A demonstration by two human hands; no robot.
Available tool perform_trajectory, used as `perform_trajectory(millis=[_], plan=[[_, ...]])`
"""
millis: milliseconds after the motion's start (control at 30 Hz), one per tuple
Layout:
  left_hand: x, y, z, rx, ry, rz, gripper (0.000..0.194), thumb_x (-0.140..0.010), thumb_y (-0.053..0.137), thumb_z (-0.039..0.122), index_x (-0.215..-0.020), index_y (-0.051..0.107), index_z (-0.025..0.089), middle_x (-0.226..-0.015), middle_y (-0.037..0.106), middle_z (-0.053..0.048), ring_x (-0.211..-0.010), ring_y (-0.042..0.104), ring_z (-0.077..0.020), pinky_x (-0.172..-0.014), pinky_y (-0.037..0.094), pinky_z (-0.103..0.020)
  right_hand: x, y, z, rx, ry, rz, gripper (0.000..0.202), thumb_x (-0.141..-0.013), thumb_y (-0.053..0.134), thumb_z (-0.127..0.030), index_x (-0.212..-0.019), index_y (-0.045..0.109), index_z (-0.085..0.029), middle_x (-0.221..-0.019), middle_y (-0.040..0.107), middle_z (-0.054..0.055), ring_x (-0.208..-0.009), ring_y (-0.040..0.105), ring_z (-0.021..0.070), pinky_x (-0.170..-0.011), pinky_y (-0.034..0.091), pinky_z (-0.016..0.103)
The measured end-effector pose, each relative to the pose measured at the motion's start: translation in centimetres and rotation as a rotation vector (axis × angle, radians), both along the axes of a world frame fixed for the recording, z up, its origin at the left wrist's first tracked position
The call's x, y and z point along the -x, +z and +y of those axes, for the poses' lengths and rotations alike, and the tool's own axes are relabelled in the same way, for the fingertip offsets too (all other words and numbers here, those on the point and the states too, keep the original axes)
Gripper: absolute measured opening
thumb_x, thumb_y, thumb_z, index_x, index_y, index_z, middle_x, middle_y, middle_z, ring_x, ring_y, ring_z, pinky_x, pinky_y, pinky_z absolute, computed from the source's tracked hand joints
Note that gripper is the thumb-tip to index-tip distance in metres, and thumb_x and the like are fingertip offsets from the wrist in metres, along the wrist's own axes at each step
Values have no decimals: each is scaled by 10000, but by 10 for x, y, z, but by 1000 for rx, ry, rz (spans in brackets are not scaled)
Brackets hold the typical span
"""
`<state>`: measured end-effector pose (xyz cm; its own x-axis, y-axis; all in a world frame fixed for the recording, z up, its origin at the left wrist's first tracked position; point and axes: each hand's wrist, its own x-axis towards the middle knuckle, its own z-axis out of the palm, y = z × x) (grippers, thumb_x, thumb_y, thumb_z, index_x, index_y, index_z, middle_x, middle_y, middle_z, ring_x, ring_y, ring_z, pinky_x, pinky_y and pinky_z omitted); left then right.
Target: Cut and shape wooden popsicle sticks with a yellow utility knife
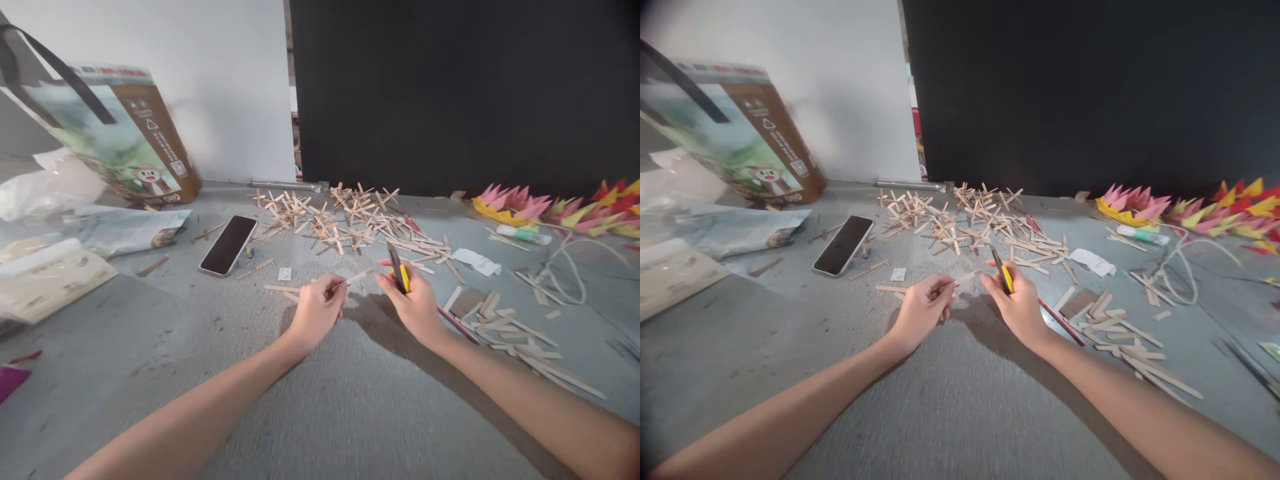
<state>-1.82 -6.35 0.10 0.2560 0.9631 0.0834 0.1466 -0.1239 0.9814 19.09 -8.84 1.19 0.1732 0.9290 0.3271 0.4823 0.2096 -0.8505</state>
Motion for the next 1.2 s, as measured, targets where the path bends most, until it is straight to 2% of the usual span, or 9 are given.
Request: perform_trajectory(millis=[300, 500, 633, 667, 733, 800, 967, 1100, 1200], plan=[[0, 0, 3, 66, -76, -50, 284, -981, 563, 444, -968, 646, 173, -586, 561, 28, -478, 534, -107, -452, 403, -200, 1, -2, 1, 55, 127, -106, 313, -954, 639, -507, -818, 634, -225, -696, 579, -14, -679, 515, 178, -681, 395, 291], [-6, 4, -17, -216, -194, 34, 349, -1024, 489, 330, -1345, 437, 205, -1038, 672, -57, -655, 609, -98, -651, 509, -244, -8, -8, 9, 65, 1, 123, 375, -959, 612, -590, -916, 613, -218, -545, 483, -60, -510, 455, 141, -534, 373, 270], [1, 34, -18, -279, -216, 333, 328, -1006, 463, 243, -1324, 522, 195, -1074, 694, -74, -666, 603, -115, -685, 483, -265, -10, -14, 16, 117, -3, 343, 412, -912, 669, -619, -888, 574, -219, -484, 430, -83, -427, 414, 118, -434, 324, 251], [9, 45, -13, -244, -207, 431, 276, -990, 481, 245, -1237, 590, 188, -1039, 708, -70, -658, 606, -125, -676, 473, -269, -10, -14, 17, 123, 9, 382, 413, -902, 685, -616, -877, 565, -221, -480, 422, -87, -419, 406, 113, -422, 316, 246], [30, 63, 3, -188, -353, 622, 219, -952, 536, 262, -1114, 672, 207, -993, 731, -51, -723, 649, -160, -678, 461, -270, -9, -14, 18, 126, 38, 445, 412, -891, 709, -604, -854, 550, -226, -479, 414, -92, -409, 400, 104, -409, 316, 239], [53, 72, 21, -253, -401, 790, 171, -844, 651, 232, -1004, 709, 218, -1012, 737, -50, -880, 670, -210, -723, 451, -273, -9, -13, 18, 132, 60, 477, 413, -882, 726, -593, -828, 541, -228, -471, 410, -93, -401, 396, 98, -407, 325, 236], [83, 52, 45, -296, -415, 921, 122, -693, 708, 131, -782, 684, 211, -912, 721, -55, -815, 659, -223, -629, 407, -264, -8, -13, 18, 153, 93, 509, 420, -870, 747, -585, -795, 543, -226, -445, 425, -84, -393, 399, 100, -397, 316, 237], [73, 39, 40, -321, -373, 891, 134, -710, 677, 111, -640, 609, 203, -705, 661, -33, -623, 587, -183, -561, 340, -270, -9, -14, 17, 169, 157, 561, 428, -859, 768, -571, -761, 530, -229, -447, 424, -84, -392, 391, 97, -404, 306, 240], [51, 35, 28, -329, -255, 788, 125, -830, 600, 135, -723, 607, 199, -601, 597, 4, -524, 499, -143, -543, 300, -263, -10, -12, 16, 200, 239, 614, 445, -852, 781, -554, -715, 511, -228, -458, 418, -80, -401, 380, 93, -417, 302, 243]])
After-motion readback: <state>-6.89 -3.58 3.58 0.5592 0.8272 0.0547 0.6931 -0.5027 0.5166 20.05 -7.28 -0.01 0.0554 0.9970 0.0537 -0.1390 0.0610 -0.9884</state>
